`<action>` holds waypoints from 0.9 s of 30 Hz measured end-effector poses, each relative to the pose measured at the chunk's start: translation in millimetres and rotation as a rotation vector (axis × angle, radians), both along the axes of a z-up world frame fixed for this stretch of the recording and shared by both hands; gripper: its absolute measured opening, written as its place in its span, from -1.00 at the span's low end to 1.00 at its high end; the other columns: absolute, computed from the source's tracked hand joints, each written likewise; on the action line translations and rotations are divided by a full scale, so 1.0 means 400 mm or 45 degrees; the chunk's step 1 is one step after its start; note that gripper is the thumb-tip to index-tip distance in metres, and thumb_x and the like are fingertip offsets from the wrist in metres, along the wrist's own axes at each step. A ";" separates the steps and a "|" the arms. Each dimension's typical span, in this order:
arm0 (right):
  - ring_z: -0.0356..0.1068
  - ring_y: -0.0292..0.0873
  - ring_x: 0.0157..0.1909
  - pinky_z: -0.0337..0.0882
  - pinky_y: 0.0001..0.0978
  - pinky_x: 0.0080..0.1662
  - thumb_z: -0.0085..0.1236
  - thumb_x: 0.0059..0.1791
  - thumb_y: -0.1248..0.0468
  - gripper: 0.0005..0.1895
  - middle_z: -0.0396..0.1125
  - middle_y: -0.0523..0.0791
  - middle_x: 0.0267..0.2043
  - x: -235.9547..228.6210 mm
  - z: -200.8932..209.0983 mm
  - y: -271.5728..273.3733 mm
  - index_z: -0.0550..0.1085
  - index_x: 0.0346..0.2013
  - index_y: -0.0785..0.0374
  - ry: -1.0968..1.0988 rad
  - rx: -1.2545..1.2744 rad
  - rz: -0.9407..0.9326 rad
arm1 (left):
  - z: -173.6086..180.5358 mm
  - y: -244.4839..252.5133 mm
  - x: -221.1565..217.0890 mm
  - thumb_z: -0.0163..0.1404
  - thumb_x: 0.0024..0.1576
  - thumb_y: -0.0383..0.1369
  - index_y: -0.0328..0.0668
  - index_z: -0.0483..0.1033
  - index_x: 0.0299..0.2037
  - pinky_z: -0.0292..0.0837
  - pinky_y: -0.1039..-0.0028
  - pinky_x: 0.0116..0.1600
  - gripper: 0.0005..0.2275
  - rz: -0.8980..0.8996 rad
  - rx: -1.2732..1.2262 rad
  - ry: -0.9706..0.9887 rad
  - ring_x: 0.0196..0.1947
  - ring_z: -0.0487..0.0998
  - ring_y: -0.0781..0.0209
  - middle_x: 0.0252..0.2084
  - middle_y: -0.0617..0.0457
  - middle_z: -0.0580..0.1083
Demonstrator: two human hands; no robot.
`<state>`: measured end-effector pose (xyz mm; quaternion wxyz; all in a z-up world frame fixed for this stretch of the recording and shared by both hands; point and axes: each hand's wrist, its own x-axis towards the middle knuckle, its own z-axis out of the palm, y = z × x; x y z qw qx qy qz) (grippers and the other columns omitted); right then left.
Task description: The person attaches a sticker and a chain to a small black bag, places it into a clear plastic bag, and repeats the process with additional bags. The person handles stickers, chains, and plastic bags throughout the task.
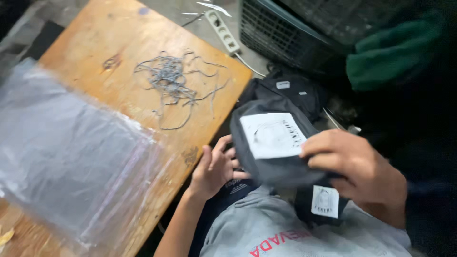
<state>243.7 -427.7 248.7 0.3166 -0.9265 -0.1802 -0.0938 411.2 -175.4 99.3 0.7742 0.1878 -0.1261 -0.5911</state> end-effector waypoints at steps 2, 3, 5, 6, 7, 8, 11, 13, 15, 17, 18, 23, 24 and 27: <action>0.40 0.13 0.12 0.38 0.08 0.11 -0.32 0.09 0.26 -0.72 0.38 0.02 0.07 0.095 0.041 0.078 0.42 -0.21 0.25 -0.030 -0.053 0.325 | 0.114 0.067 0.026 -0.07 0.11 0.22 -0.23 0.01 0.39 0.31 -0.07 0.27 -0.19 0.247 -0.069 -0.123 0.25 0.36 -0.15 0.32 -0.24 0.25; 0.36 0.19 0.18 0.31 0.16 0.10 -0.39 0.11 0.29 -0.65 0.38 0.05 0.10 0.138 0.059 0.123 0.44 -0.32 0.29 -0.036 -0.095 0.587 | 0.170 0.108 0.031 0.00 0.06 0.23 -0.43 -0.14 0.46 0.18 0.03 0.42 -0.01 0.429 -0.120 -0.226 0.41 0.20 -0.19 0.43 -0.35 0.12; 0.09 0.29 0.34 0.19 0.22 0.21 -0.09 -0.15 0.38 -0.79 0.15 0.12 0.28 0.215 0.046 0.186 0.40 -0.23 0.26 0.043 -0.184 0.725 | 0.190 0.173 0.043 0.04 0.08 -0.13 -0.36 0.06 0.35 0.35 0.21 0.20 -0.30 0.804 0.179 -0.335 0.16 0.38 -0.02 0.21 -0.25 0.31; -0.17 0.39 0.51 0.07 0.28 0.31 0.20 -0.41 0.47 -0.46 -0.07 0.20 0.45 0.250 0.040 0.221 0.36 -0.14 0.23 0.131 -0.279 0.786 | 0.201 0.206 0.047 0.07 0.10 -0.48 -0.30 0.25 0.25 0.53 0.40 -0.02 -0.52 1.100 0.481 -0.411 -0.10 0.57 0.14 -0.01 -0.15 0.50; -0.17 0.39 0.51 0.07 0.28 0.31 0.20 -0.41 0.47 -0.46 -0.07 0.20 0.45 0.294 0.047 0.242 0.36 -0.14 0.23 0.111 -0.285 0.855 | 0.208 0.245 0.056 0.07 0.10 -0.48 -0.30 0.25 0.25 0.53 0.40 -0.02 -0.52 1.172 0.492 -0.411 -0.10 0.57 0.14 -0.01 -0.15 0.50; -0.22 0.37 0.52 0.01 0.32 0.36 0.16 -0.23 0.19 -0.53 -0.09 0.20 0.46 0.338 0.053 0.266 0.39 -0.04 0.18 0.061 -0.130 0.871 | 0.215 0.284 0.064 0.07 0.11 -0.49 -0.26 0.27 0.17 0.54 0.41 -0.02 -0.59 1.239 0.548 -0.518 -0.12 0.56 0.19 -0.06 -0.09 0.49; -0.05 0.23 0.46 0.08 0.18 0.40 0.21 -0.05 0.01 -0.41 0.01 0.15 0.41 0.467 0.021 0.342 0.30 0.17 0.20 -0.153 0.109 0.679 | 0.245 0.385 0.095 0.07 0.12 -0.48 -0.20 0.30 0.08 0.52 0.46 0.02 -0.67 1.371 0.708 -0.758 -0.10 0.54 0.24 -0.09 0.01 0.48; 0.15 0.11 0.40 0.21 -0.01 0.39 0.31 -0.05 0.11 -0.27 0.13 0.10 0.34 0.557 -0.006 0.398 0.17 0.28 0.28 -0.304 0.194 0.452 | 0.270 0.439 0.122 0.08 0.12 -0.45 -0.18 0.32 0.06 0.48 0.49 0.06 -0.68 1.418 0.807 -0.880 -0.07 0.53 0.26 -0.08 0.04 0.48; 0.24 0.11 0.30 0.40 -0.09 0.18 0.28 0.01 0.10 -0.12 -0.04 0.15 0.44 0.648 -0.019 0.460 -0.05 0.42 0.24 -0.193 0.262 0.455 | 0.306 0.487 0.155 0.06 0.13 -0.36 -0.19 0.35 0.15 0.45 0.47 0.17 -0.62 1.258 0.978 -1.113 0.07 0.52 0.22 0.04 0.05 0.47; 0.12 0.11 0.38 0.28 -0.01 0.28 0.23 0.02 0.06 -0.18 -0.02 0.13 0.42 0.739 -0.014 0.506 0.03 0.41 0.25 -0.141 0.162 0.572 | 0.291 0.528 0.195 0.06 0.13 -0.37 -0.22 0.35 0.18 0.45 0.51 0.12 -0.60 1.177 0.937 -1.135 0.03 0.51 0.27 0.00 0.06 0.48; 0.00 0.12 0.46 0.16 0.07 0.38 0.18 0.02 0.03 -0.23 0.01 0.10 0.40 0.784 -0.012 0.530 0.10 0.40 0.26 -0.089 0.063 0.661 | 0.284 0.548 0.216 0.07 0.13 -0.38 -0.25 0.35 0.20 0.45 0.55 0.07 -0.58 1.069 0.887 -1.161 -0.02 0.51 0.32 -0.03 0.07 0.49; 0.33 0.01 -0.40 0.36 -0.15 -0.30 0.21 -0.10 0.17 -0.60 0.33 0.01 -0.40 0.911 -0.080 0.581 0.43 0.00 0.19 0.649 0.052 0.522 | 0.226 0.650 0.301 -0.06 0.12 0.00 -0.25 0.24 0.33 0.52 0.29 0.04 -0.36 1.084 0.430 -0.685 -0.05 0.48 0.13 0.05 -0.18 0.45; 0.25 -0.14 -0.49 0.28 -0.28 -0.41 0.17 -0.03 0.22 -0.85 0.22 -0.10 -0.57 0.947 -0.133 0.574 0.53 -0.33 0.26 0.669 0.222 0.404 | 0.212 0.677 0.316 -0.16 0.01 0.31 -0.37 0.03 0.43 0.47 -0.02 0.18 -0.04 1.054 0.128 -0.356 0.12 0.50 -0.24 0.21 -0.52 0.35; 0.23 -0.33 -0.62 0.15 -0.58 -0.57 0.17 0.01 0.19 -0.80 0.22 -0.20 -0.64 0.964 -0.218 0.552 0.45 -0.44 0.21 0.717 0.741 0.193 | 0.097 0.783 0.326 -0.21 0.09 0.20 -0.34 0.09 0.42 0.05 -0.13 0.45 -0.17 1.360 -0.336 0.130 0.35 0.25 -0.31 0.41 -0.35 0.19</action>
